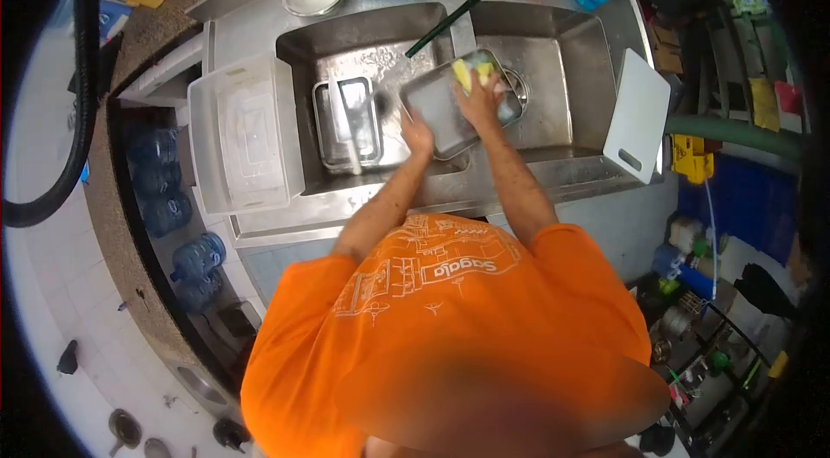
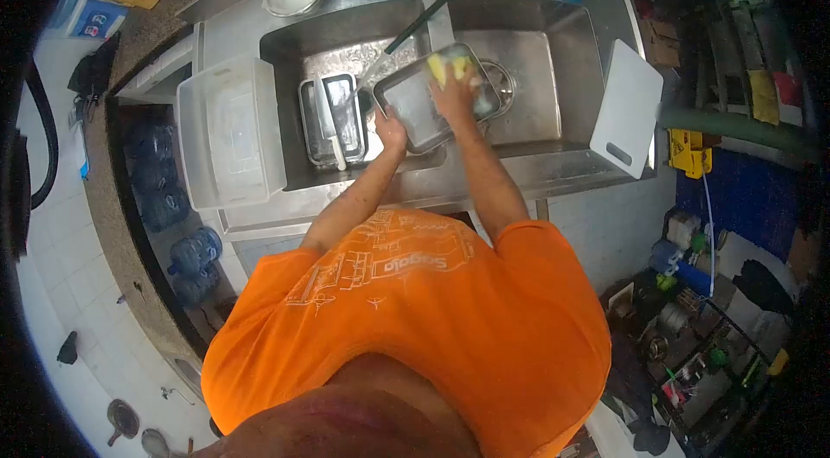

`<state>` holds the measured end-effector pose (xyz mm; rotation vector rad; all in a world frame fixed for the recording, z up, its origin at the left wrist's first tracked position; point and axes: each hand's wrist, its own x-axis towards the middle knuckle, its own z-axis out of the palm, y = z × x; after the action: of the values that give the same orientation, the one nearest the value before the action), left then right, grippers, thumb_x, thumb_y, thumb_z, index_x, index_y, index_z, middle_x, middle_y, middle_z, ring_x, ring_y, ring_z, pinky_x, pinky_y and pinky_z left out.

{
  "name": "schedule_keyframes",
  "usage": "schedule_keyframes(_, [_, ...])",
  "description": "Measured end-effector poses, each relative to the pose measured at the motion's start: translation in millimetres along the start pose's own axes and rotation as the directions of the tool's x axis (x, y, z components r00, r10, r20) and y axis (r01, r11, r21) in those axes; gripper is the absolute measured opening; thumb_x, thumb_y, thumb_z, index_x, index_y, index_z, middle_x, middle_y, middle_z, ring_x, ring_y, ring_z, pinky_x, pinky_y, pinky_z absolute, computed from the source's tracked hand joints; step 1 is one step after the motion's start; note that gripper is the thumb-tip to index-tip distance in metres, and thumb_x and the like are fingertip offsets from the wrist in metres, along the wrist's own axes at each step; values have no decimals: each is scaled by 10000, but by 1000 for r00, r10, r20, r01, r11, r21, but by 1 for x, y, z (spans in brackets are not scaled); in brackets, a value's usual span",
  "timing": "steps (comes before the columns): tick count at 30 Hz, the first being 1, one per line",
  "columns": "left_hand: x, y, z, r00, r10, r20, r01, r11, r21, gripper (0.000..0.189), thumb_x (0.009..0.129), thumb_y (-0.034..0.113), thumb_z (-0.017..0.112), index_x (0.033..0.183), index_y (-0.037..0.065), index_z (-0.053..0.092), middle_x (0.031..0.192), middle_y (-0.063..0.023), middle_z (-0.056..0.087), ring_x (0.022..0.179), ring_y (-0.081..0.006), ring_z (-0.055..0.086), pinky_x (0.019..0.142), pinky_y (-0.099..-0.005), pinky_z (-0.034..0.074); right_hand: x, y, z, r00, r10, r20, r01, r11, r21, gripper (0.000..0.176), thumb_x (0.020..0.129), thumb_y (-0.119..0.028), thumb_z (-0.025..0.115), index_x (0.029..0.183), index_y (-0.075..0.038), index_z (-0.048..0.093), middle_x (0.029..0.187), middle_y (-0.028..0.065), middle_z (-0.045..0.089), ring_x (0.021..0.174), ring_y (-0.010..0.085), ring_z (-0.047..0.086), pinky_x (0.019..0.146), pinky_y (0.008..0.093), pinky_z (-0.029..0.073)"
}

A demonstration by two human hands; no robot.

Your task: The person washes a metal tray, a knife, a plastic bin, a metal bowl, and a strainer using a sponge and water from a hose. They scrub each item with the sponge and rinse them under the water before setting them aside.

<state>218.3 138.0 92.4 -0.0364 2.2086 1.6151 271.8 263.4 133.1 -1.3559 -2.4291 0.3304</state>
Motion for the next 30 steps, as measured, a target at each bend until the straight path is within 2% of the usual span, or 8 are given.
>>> schedule_keyframes(4, [-10, 16, 8, 999, -33, -13, 34, 999, 35, 445, 904, 188, 431, 1289, -35, 417, 1140, -279, 554, 1057, -392, 546, 905, -418, 417, -21, -7, 51, 958, -288, 8, 288, 958, -6, 423, 754, -186, 636, 1171, -140, 585, 1199, 184, 502, 1152, 346, 433, 929, 510, 341])
schedule_keyframes(6, [6, -18, 19, 992, -118, -40, 114, 990, -84, 498, 828, 119, 433, 1282, -82, 398, 1130, -304, 545, 1071, -388, 536, 935, -413, 399, -37, -18, 44, 884, -436, 168, 350, 856, 380, 364, 742, -119, 623, 1105, -147, 633, 1226, 168, 484, 1139, 342, 438, 931, 488, 349])
schedule_keyframes(10, [11, -81, 29, 986, -45, -160, 74, 982, 176, 351, 869, 154, 431, 1157, -30, 507, 1079, -213, 579, 980, -323, 577, 856, -400, 434, -14, 20, 46, 903, -427, 56, 420, 902, 105, 463, 705, -116, 667, 1160, -162, 592, 1191, 166, 493, 1113, 331, 451, 902, 445, 383])
schedule_keyframes(15, [25, -20, 32, 983, 60, -176, -36, 990, 134, 375, 872, 191, 432, 1166, -30, 503, 1058, -213, 584, 956, -331, 572, 857, -392, 426, -1, -22, 25, 978, -205, 47, 202, 978, 59, 459, 764, -127, 613, 1214, -183, 542, 1213, 169, 506, 1056, 354, 512, 847, 449, 419])
schedule_keyframes(17, [35, -5, 27, 999, 14, -42, -15, 999, -34, 441, 868, 162, 426, 1248, -61, 448, 1136, -277, 547, 1035, -389, 543, 930, -420, 397, -16, -29, 22, 793, -411, 450, 376, 911, 169, 447, 769, -135, 601, 1211, -168, 537, 1203, 170, 532, 988, 371, 558, 834, 450, 433])
schedule_keyframes(19, [30, 18, 16, 987, -157, 23, 159, 979, -127, 422, 869, 189, 434, 1220, -40, 487, 1088, -288, 565, 1040, -388, 544, 926, -422, 394, -33, -15, 25, 831, -445, 334, 369, 890, 268, 436, 735, -116, 616, 1167, -153, 571, 1151, 172, 570, 955, 364, 579, 840, 448, 441])
schedule_keyframes(25, [66, 0, 27, 987, 125, 98, -148, 952, 270, 457, 900, 272, 426, 1230, -41, 475, 1107, -301, 552, 1054, -427, 521, 940, -445, 386, -6, 36, 5, 498, -593, 633, 469, 798, 378, 399, 705, -119, 631, 1098, -192, 639, 1131, 189, 582, 1060, 359, 534, 919, 433, 406])
schedule_keyframes(30, [79, 12, 35, 985, 151, 87, -172, 923, 344, 463, 903, 302, 438, 1212, -39, 493, 1089, -314, 552, 1013, -448, 538, 909, -464, 415, -34, 4, 24, 673, -604, 428, 525, 797, 298, 323, 782, -180, 602, 1104, -183, 636, 1206, 164, 530, 1067, 351, 524, 980, 421, 376])
